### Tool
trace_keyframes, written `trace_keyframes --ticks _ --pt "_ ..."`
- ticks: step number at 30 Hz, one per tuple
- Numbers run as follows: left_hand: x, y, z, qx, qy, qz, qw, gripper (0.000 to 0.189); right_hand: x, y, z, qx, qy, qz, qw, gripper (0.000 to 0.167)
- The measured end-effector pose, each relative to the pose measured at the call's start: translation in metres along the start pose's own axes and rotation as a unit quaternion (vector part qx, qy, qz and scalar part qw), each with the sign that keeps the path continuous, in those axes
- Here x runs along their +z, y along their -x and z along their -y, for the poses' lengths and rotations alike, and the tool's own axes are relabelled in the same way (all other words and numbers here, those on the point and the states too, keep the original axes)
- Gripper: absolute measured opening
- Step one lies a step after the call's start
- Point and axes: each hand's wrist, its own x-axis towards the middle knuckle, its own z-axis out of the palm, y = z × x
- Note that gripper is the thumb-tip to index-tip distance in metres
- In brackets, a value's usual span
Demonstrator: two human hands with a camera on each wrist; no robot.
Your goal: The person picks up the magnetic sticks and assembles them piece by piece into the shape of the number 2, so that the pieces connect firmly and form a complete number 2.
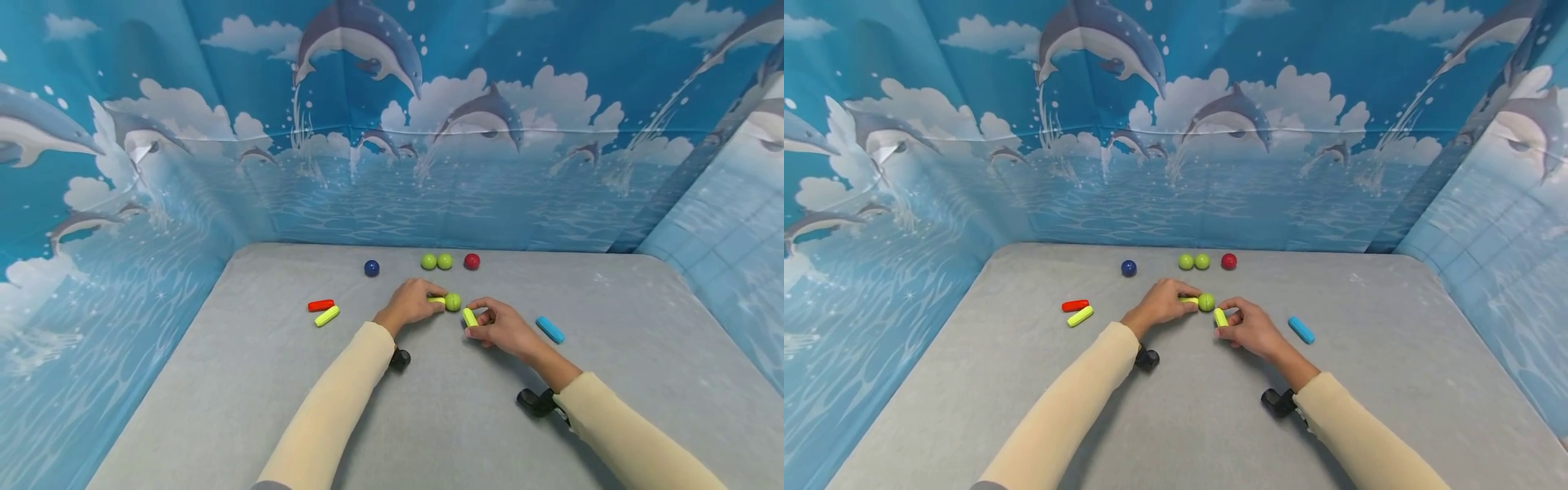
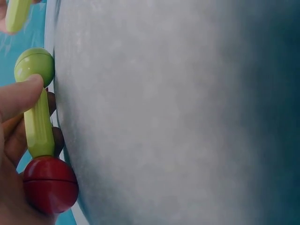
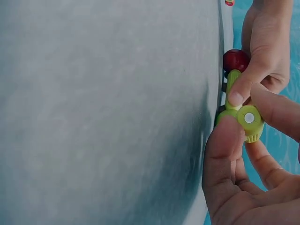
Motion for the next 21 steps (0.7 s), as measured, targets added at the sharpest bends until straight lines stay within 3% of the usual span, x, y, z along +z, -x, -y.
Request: trace_keyframes --ticks 7,21 --pt "0.001 0.0 0.001 0.001 0.003 -0.004 1.0 0.032 0.007 -0.008 0.004 0.022 -0.008 -0.004 0.9997 0.054" --pt "0.002 0.002 0.0 0.004 0.001 -0.005 1.0 0.032 0.016 -0.017 0.01 0.093 -0.083 0.0 0.9922 0.051"
